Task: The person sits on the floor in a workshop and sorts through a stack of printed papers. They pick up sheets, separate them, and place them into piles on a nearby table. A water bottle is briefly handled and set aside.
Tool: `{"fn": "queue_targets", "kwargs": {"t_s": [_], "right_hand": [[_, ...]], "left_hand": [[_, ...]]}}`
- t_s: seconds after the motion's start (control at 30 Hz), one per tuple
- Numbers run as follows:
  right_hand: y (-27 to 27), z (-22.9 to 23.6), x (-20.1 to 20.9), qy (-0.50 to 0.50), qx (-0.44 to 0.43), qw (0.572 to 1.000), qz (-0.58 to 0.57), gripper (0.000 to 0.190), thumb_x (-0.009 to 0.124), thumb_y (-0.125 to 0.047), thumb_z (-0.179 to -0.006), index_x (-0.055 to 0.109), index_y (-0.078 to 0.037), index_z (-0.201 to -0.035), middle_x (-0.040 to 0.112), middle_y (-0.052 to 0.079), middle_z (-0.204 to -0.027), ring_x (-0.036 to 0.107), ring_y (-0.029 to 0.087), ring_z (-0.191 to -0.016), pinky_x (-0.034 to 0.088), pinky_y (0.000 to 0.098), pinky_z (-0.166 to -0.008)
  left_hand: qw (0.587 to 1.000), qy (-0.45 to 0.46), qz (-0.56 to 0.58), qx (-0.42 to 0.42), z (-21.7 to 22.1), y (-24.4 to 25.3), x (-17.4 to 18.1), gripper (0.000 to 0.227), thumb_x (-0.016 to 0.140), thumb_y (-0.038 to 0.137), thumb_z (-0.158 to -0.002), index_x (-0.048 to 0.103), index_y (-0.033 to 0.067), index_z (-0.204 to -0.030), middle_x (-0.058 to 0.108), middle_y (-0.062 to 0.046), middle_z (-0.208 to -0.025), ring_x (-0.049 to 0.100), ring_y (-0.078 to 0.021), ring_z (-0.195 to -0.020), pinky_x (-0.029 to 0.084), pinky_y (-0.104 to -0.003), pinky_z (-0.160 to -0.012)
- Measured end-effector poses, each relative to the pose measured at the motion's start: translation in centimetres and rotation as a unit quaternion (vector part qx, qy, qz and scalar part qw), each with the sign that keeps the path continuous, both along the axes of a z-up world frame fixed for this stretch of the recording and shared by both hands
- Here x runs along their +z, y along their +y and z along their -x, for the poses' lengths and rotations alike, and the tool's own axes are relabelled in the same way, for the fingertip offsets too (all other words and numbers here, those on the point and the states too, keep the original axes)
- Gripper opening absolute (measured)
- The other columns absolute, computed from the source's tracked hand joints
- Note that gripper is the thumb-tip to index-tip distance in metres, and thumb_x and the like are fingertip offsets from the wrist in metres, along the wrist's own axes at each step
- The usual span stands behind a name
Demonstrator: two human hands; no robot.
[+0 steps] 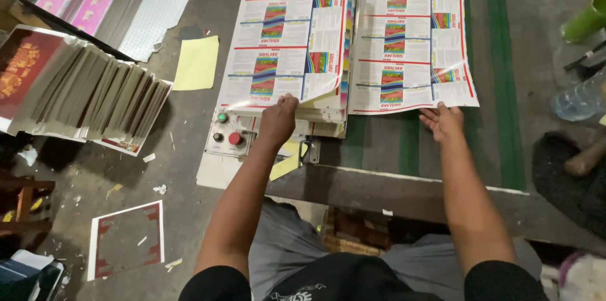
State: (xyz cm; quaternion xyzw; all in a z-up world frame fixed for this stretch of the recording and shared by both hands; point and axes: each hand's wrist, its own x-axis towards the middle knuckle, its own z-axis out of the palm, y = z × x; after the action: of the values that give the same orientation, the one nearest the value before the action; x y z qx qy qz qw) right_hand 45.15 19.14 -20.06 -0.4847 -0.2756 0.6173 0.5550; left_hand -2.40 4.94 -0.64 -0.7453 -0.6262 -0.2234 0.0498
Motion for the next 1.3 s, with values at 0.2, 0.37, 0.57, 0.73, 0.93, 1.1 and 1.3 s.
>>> {"fn": "queue_targets", "kwargs": {"t_s": [0.2,0.37,0.57,0.73,0.93,1.1,1.3], "right_hand": [[-3.3,-0.2,-2.9,0.053,0.054,0.997,0.029,0.041,0.046,-0.032,-0.111,0.045,-0.008,-0.145,0.061,0.019,-0.137,0.069,0.034,-0.115,0.060,0.0517,-0.090],[-15.6,2.6,-2.4,0.106,0.122,0.985,0.057,0.027,0.055,-0.027,-0.109,0.055,-0.007,-0.128,0.068,0.021,-0.123,0.069,0.031,-0.106,0.058,0.0464,-0.083],[-24.9,6.7,3.8,-0.024,0.202,0.971,0.123,0.042,0.052,-0.022,-0.104,0.055,-0.005,-0.142,0.069,0.020,-0.124,0.069,0.030,-0.103,0.057,0.0433,-0.080],[-27.3,10.5,12.7,-0.040,0.248,0.964,0.083,0.045,0.056,-0.024,-0.102,0.054,-0.004,-0.142,0.069,0.014,-0.124,0.069,0.027,-0.104,0.058,0.0409,-0.081],[-25.0,11.1,10.2,-0.003,0.224,0.974,0.002,0.042,0.060,-0.020,-0.101,0.053,-0.005,-0.140,0.068,0.009,-0.122,0.069,0.023,-0.100,0.057,0.0400,-0.078],[-26.2,6.8,7.9,-0.011,0.124,0.992,-0.018,0.036,0.061,-0.010,-0.107,0.054,0.003,-0.140,0.066,0.016,-0.124,0.069,0.026,-0.095,0.056,0.0427,-0.076],[-27.4,-0.6,6.3,-0.008,0.017,0.998,-0.054,0.051,0.054,-0.002,-0.105,0.045,-0.006,-0.155,0.064,0.015,-0.132,0.070,0.029,-0.103,0.062,0.0483,-0.076]], "left_hand": [[0.997,-0.067,-0.043,0.007,1.0,1.3,-2.1,0.010,0.051,0.008,-0.095,0.059,0.0097,-0.101,0.072,-0.020,-0.095,0.070,-0.0432,-0.079,0.053,-0.056,-0.066],[0.996,-0.034,0.049,0.059,0.2,0.9,1.0,0.009,0.055,0.017,-0.093,0.059,0.0092,-0.092,0.071,-0.017,-0.084,0.070,-0.0397,-0.080,0.052,-0.055,-0.068],[0.977,-0.125,-0.170,-0.036,-4.0,-3.2,-0.1,0.015,0.059,0.013,-0.095,0.059,0.0042,-0.107,0.070,-0.017,-0.100,0.069,-0.0377,-0.092,0.055,-0.050,-0.077],[0.955,-0.139,-0.193,-0.178,-10.0,-13.6,4.2,0.035,0.068,0.022,-0.085,0.059,0.0044,-0.114,0.067,-0.015,-0.116,0.068,-0.0335,-0.106,0.055,-0.044,-0.094],[0.970,-0.027,-0.110,-0.214,-13.6,-15.9,-3.0,0.027,0.069,0.026,-0.089,0.065,0.0124,-0.113,0.068,-0.006,-0.121,0.065,-0.0258,-0.124,0.048,-0.048,-0.110],[0.958,-0.081,-0.141,-0.235,-11.6,-12.8,-0.6,0.035,0.070,0.035,-0.086,0.066,0.0121,-0.111,0.069,-0.008,-0.123,0.063,-0.0276,-0.124,0.043,-0.053,-0.110],[0.998,-0.043,-0.034,-0.005,-3.1,-3.0,-1.4,0.038,0.061,0.030,-0.101,0.063,0.0118,-0.135,0.068,-0.011,-0.130,0.063,-0.0295,-0.127,0.046,-0.047,-0.111]]}}
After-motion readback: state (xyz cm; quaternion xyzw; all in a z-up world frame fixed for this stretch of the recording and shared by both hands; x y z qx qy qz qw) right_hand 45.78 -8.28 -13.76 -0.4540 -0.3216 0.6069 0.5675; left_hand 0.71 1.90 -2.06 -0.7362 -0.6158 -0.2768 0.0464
